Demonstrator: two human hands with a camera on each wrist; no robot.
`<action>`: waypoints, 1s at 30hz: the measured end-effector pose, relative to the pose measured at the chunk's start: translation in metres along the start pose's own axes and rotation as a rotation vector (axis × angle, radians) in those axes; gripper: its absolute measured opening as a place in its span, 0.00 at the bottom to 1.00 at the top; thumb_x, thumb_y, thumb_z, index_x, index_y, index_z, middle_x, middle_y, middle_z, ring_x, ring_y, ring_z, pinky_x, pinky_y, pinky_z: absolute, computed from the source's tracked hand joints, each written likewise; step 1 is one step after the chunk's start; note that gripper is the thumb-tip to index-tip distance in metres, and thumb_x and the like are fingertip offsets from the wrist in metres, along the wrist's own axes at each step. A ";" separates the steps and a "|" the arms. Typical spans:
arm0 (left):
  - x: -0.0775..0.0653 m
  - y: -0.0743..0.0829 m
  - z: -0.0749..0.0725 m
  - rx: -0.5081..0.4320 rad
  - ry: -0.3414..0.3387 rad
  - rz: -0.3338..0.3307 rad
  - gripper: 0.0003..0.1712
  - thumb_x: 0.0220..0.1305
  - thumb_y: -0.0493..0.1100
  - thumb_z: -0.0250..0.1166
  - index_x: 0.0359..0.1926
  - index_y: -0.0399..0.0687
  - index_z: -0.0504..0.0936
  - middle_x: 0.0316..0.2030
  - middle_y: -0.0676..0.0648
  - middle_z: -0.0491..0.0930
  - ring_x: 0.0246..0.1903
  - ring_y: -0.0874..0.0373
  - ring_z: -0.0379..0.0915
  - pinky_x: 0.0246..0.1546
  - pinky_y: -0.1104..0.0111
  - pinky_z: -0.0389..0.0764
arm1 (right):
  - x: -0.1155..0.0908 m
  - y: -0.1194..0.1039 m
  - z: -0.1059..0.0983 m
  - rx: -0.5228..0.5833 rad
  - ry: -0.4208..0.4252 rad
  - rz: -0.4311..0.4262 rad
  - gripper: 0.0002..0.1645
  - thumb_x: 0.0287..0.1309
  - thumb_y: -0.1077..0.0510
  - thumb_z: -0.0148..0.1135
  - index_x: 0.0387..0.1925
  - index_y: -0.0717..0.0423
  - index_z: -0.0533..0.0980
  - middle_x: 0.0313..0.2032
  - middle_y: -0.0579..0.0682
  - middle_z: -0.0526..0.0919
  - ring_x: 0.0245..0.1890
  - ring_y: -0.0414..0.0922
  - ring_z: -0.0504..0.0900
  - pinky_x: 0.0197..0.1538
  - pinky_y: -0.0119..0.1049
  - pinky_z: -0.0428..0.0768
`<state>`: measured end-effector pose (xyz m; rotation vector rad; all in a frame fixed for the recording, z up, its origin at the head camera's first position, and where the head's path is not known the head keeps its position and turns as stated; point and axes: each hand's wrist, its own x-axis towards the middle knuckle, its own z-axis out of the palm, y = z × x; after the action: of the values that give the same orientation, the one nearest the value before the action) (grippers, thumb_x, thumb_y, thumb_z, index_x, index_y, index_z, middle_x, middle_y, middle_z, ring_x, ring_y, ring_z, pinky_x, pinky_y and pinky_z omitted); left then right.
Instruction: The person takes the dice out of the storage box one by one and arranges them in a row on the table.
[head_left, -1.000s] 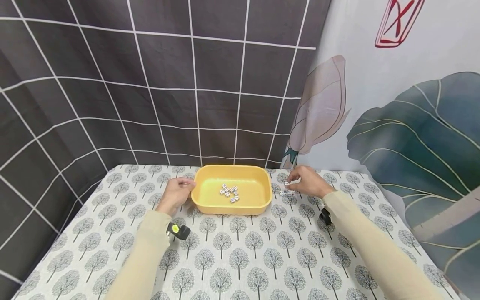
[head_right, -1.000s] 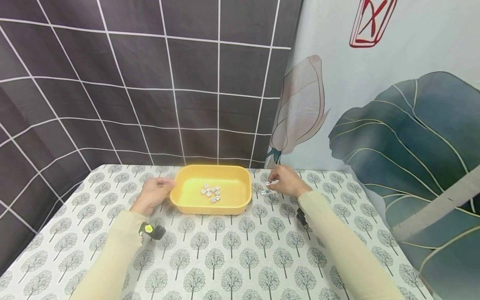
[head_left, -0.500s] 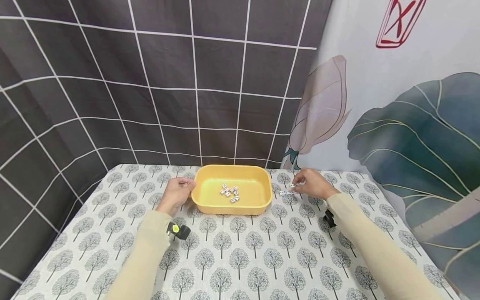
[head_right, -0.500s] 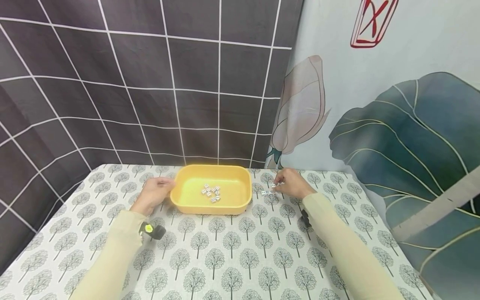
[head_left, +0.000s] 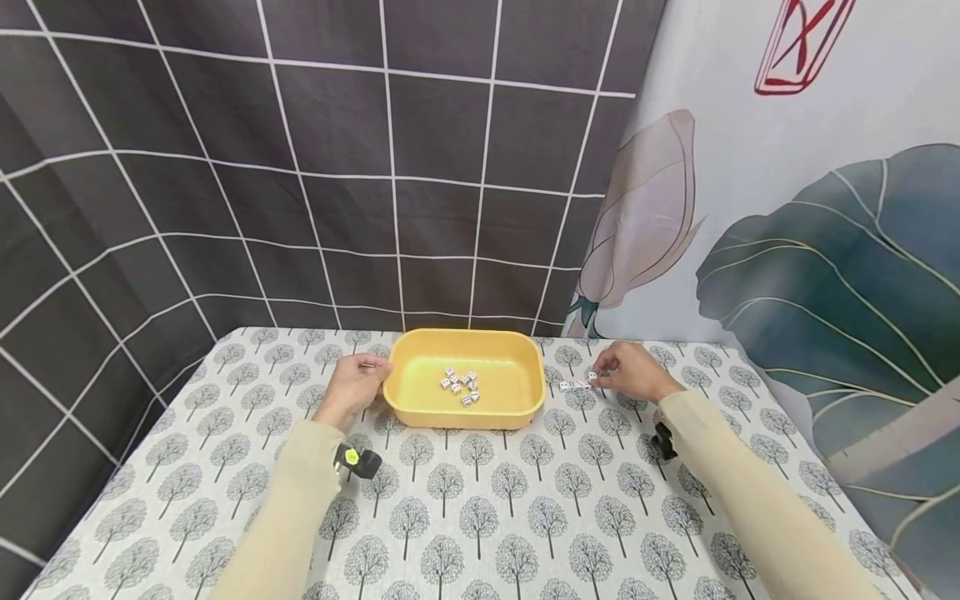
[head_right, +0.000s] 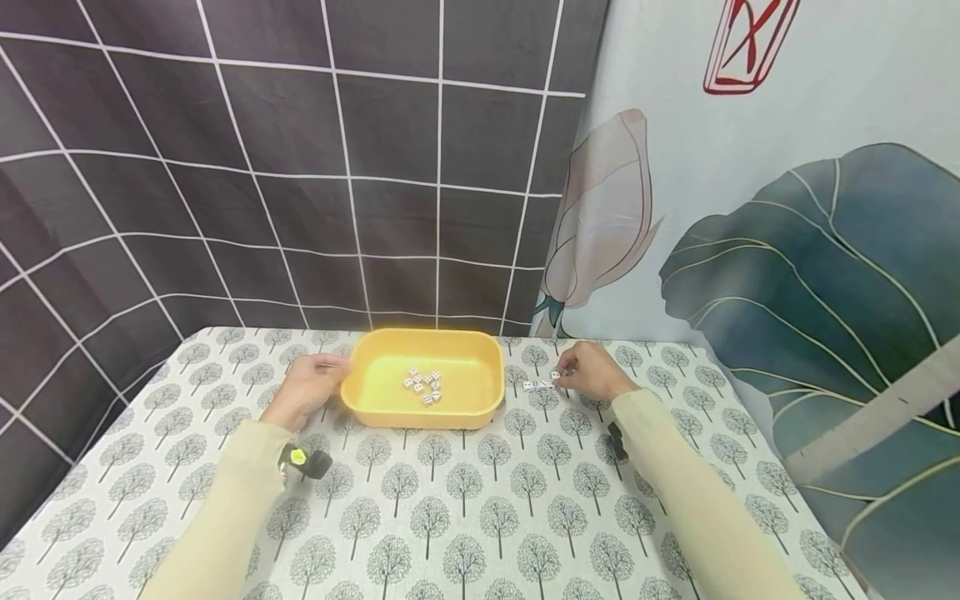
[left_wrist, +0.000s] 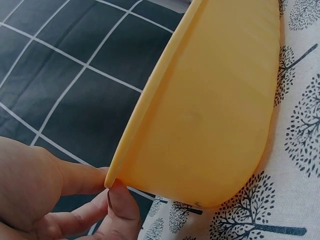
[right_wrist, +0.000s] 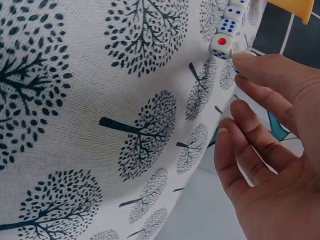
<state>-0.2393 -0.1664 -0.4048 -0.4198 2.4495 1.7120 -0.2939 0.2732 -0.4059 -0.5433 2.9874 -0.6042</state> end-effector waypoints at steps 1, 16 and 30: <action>0.000 0.000 0.000 0.001 0.002 0.001 0.18 0.74 0.41 0.60 0.59 0.37 0.77 0.45 0.41 0.81 0.38 0.56 0.81 0.40 0.72 0.79 | 0.000 0.000 0.000 -0.005 -0.003 0.002 0.07 0.54 0.58 0.75 0.34 0.55 0.87 0.40 0.53 0.86 0.38 0.46 0.79 0.44 0.43 0.80; 0.001 0.000 0.000 0.008 0.004 -0.005 0.18 0.74 0.42 0.60 0.59 0.37 0.77 0.48 0.38 0.81 0.39 0.55 0.81 0.41 0.71 0.80 | 0.000 0.004 0.002 0.037 -0.054 0.055 0.08 0.54 0.60 0.75 0.35 0.58 0.86 0.41 0.56 0.87 0.40 0.49 0.82 0.48 0.50 0.83; 0.002 -0.001 0.000 0.008 0.003 0.011 0.18 0.74 0.41 0.60 0.59 0.36 0.77 0.48 0.38 0.81 0.39 0.55 0.81 0.48 0.65 0.83 | 0.002 0.005 0.008 0.052 -0.087 0.057 0.08 0.52 0.63 0.75 0.36 0.60 0.84 0.39 0.56 0.87 0.38 0.48 0.83 0.48 0.49 0.85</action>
<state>-0.2406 -0.1666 -0.4061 -0.4091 2.4648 1.7072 -0.2963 0.2739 -0.4153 -0.4671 2.8864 -0.6346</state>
